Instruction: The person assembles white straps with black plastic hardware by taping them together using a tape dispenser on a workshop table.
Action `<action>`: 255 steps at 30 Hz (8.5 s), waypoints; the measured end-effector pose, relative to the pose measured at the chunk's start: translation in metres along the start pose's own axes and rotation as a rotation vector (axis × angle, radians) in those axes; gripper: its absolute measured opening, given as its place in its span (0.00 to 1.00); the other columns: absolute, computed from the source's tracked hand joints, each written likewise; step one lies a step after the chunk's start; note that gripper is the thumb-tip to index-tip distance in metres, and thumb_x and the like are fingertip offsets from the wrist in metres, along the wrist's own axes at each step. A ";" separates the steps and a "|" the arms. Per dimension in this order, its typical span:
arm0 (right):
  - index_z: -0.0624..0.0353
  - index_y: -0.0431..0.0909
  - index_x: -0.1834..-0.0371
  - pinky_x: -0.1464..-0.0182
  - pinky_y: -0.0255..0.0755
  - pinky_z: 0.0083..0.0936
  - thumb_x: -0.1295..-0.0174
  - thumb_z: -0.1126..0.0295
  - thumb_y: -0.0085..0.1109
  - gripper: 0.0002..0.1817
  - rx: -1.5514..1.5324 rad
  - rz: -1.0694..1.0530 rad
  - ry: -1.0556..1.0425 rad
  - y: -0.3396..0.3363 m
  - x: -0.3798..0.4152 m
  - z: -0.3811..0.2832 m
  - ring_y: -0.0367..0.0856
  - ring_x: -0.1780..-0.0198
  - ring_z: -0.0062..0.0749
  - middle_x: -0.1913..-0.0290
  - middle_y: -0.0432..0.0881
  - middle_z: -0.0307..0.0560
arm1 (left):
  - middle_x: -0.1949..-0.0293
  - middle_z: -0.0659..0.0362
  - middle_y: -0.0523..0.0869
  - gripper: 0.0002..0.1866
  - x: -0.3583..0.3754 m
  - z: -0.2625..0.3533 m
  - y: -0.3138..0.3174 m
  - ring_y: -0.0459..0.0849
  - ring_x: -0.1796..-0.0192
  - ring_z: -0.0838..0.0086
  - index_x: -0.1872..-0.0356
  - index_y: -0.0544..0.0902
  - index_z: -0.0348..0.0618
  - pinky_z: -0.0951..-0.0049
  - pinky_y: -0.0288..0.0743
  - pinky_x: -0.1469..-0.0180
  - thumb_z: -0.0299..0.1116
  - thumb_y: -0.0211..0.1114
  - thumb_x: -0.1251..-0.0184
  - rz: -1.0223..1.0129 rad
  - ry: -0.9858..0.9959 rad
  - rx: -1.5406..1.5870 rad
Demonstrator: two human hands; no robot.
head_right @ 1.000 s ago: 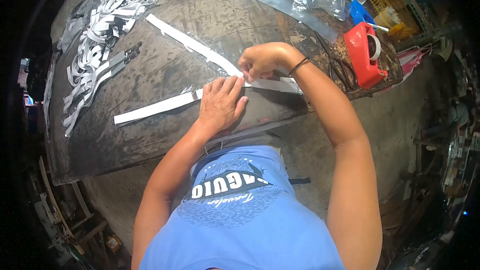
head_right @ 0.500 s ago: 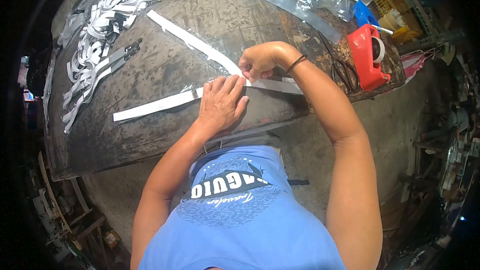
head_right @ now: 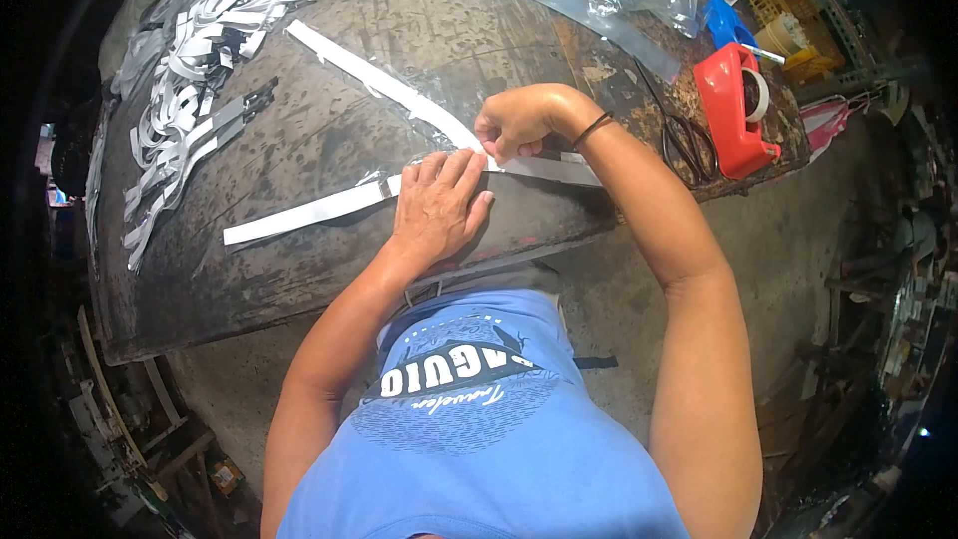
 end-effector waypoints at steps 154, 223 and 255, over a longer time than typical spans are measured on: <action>0.59 0.52 0.21 0.53 0.68 0.19 0.27 0.70 0.50 0.33 -0.775 1.133 -0.581 0.059 0.170 0.014 0.74 0.63 0.17 0.68 0.78 0.37 | 0.53 0.58 0.86 0.16 -0.021 -0.005 -0.039 0.79 0.50 0.60 0.49 0.83 0.44 0.61 0.67 0.49 0.35 0.69 0.38 0.166 0.025 0.148; 0.62 0.77 0.68 0.68 0.67 0.20 0.43 0.72 0.63 0.06 -0.205 0.397 -0.225 0.000 0.011 -0.015 0.71 0.70 0.18 0.73 0.76 0.34 | 0.51 0.66 0.85 0.15 -0.010 -0.048 -0.009 0.80 0.51 0.66 0.54 0.84 0.49 0.61 0.69 0.51 0.27 0.67 0.44 0.186 0.029 0.236; 0.56 0.75 0.67 0.72 0.64 0.16 0.35 0.61 0.66 0.12 -0.349 0.958 -0.187 -0.017 0.061 0.020 0.68 0.72 0.13 0.74 0.71 0.29 | 0.39 0.54 0.79 0.20 -0.034 -0.052 -0.039 0.77 0.42 0.57 0.41 0.81 0.50 0.57 0.68 0.40 0.34 0.66 0.35 0.231 -0.064 0.262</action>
Point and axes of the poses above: each hand's wrist, its own x-axis away from the middle knuckle, its own y-axis out of the palm, z = x × y, the point moved 7 cm from there along -x, towards the middle knuckle
